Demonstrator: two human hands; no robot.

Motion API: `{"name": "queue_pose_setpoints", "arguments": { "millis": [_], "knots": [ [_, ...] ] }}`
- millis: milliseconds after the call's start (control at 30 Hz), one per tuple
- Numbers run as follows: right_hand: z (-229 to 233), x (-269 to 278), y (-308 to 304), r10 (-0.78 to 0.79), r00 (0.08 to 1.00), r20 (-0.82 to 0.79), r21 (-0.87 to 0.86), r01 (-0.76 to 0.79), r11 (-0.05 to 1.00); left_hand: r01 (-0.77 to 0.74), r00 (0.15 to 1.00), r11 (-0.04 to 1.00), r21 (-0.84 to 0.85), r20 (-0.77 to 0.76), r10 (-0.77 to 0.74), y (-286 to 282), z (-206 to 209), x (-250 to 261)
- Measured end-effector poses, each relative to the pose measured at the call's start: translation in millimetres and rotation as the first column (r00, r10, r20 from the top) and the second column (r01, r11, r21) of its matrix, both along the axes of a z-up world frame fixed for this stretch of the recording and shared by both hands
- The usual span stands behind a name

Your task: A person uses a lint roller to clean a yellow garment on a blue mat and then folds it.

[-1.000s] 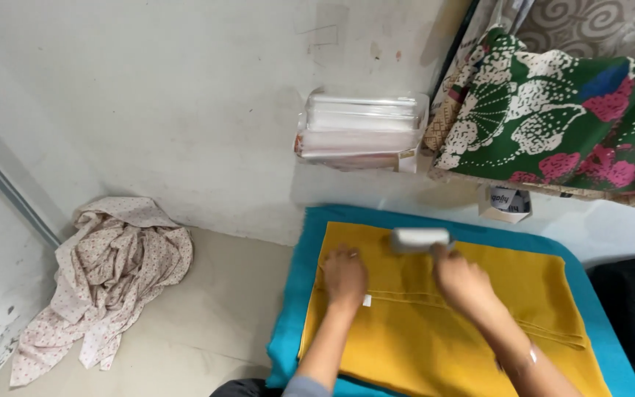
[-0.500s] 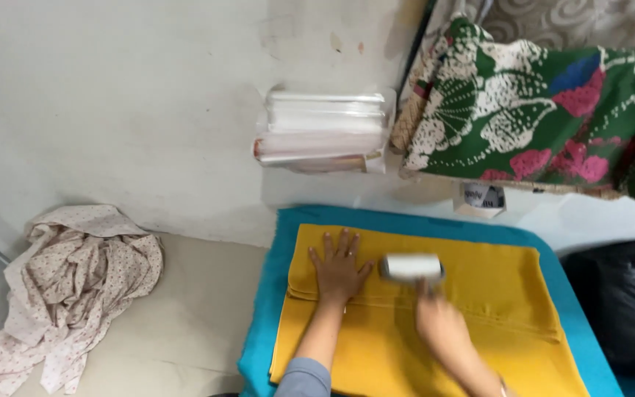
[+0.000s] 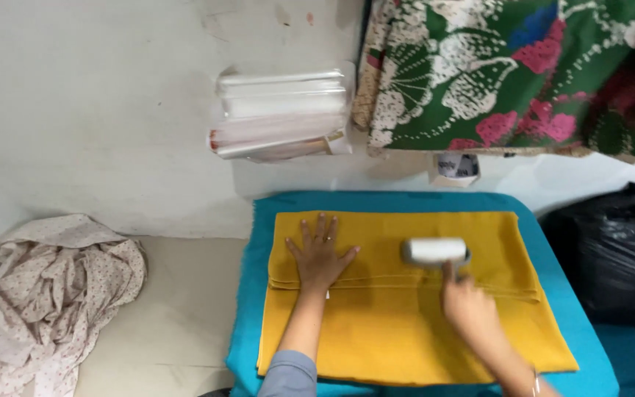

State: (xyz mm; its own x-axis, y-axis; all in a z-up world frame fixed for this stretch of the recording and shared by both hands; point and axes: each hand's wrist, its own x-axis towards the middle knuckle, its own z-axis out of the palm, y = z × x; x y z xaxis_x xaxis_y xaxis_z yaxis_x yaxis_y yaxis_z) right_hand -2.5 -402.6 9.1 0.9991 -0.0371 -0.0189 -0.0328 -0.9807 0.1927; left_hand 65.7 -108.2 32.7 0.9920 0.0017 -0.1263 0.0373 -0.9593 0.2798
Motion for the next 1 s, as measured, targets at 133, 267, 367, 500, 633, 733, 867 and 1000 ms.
{"name": "queue_pose_setpoints", "arguments": {
  "millis": [133,267,367,500,633,733,867,1000],
  "knots": [
    [-18,84,-39,0.113,0.915,0.387,-0.090,-0.085,0.992,-0.002,0.999,1.000,-0.002,0.039,0.002,-1,-4,2],
    [-32,96,-71,-0.048,0.978,0.204,0.107,0.026,0.994,-0.003,1.000,1.000,-0.026,0.019,0.003,1,-7,6],
    [6,0,-48,-0.160,0.987,-0.026,0.061,0.161,0.985,-0.013,1.000,0.999,0.033,0.014,0.013,0,-6,4],
    [11,-64,-56,-0.199,0.975,-0.095,0.069,0.206,0.976,-0.018,0.999,1.000,0.005,0.035,0.018,0,-24,11],
    [-7,-14,-81,-0.217,0.973,0.074,0.077,0.211,0.974,-0.023,0.998,0.998,0.053,0.051,0.021,0,-31,12],
    [-33,63,-107,-0.163,0.926,0.340,-0.008,0.176,0.984,-0.018,1.000,0.996,0.083,0.014,0.017,-1,-22,13],
    [-49,120,-125,-0.023,0.778,0.628,-0.104,0.113,0.988,-0.009,0.999,0.994,0.106,-0.046,0.014,-2,-11,12],
    [-13,26,-99,0.089,0.710,0.698,-0.295,0.172,0.940,-0.004,0.999,0.996,0.084,-0.050,0.008,-2,-12,16]
  ]
}}
